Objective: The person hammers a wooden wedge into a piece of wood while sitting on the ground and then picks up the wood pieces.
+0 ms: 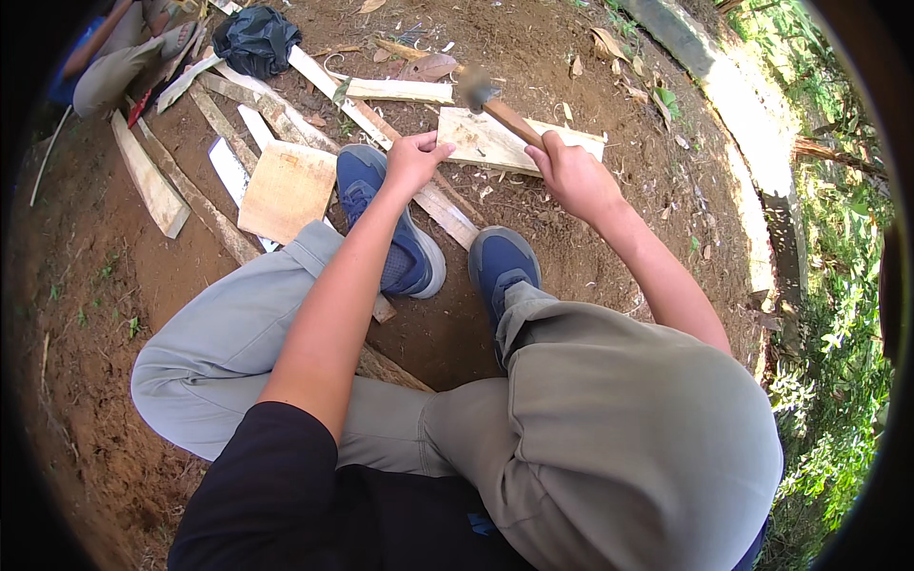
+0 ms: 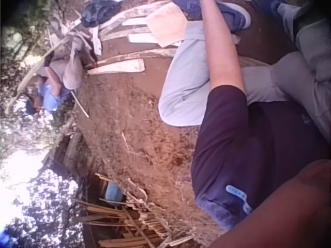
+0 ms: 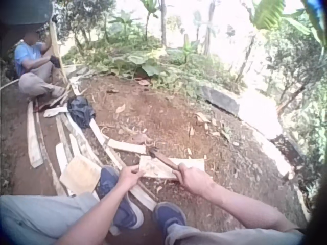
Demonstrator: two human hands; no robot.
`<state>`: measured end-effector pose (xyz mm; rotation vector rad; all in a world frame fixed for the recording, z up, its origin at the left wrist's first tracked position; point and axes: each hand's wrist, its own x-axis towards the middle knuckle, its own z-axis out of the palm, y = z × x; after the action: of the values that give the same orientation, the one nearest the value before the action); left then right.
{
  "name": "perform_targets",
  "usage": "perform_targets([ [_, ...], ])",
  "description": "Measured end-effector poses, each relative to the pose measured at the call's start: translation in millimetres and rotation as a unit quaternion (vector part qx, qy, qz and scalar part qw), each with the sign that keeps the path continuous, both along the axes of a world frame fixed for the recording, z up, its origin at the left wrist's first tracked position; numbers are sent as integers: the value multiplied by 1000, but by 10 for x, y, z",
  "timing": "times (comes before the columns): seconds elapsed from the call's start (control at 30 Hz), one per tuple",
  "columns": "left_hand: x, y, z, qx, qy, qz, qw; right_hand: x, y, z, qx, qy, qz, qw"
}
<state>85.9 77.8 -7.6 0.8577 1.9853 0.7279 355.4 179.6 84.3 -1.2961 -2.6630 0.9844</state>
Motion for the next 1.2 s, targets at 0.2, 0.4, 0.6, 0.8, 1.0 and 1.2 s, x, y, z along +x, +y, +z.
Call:
perform_targets([
  [0.2,63,66,8,-2,-6,7,1000,-93,-145,3,-8,-16,-29,999],
  [0.4,-47,-35,-153,8,-13,-17,1000,-289,180,195,-12,-71,29,997],
  [0.6,81,21,56,17,1,-9,1000,-217,-118,301,-6,-58,-29,998],
  [0.8,-9,-2,10,6,-33,-20,999,-261,145,231,22,-53,47,997],
  [1.0,-13,59,-118,23,-55,-29,998,-230,-152,272,4,-85,-32,996],
  [1.2,-39,21,-27,-3,-9,-38,999,-290,73,307,32,-107,37,993],
])
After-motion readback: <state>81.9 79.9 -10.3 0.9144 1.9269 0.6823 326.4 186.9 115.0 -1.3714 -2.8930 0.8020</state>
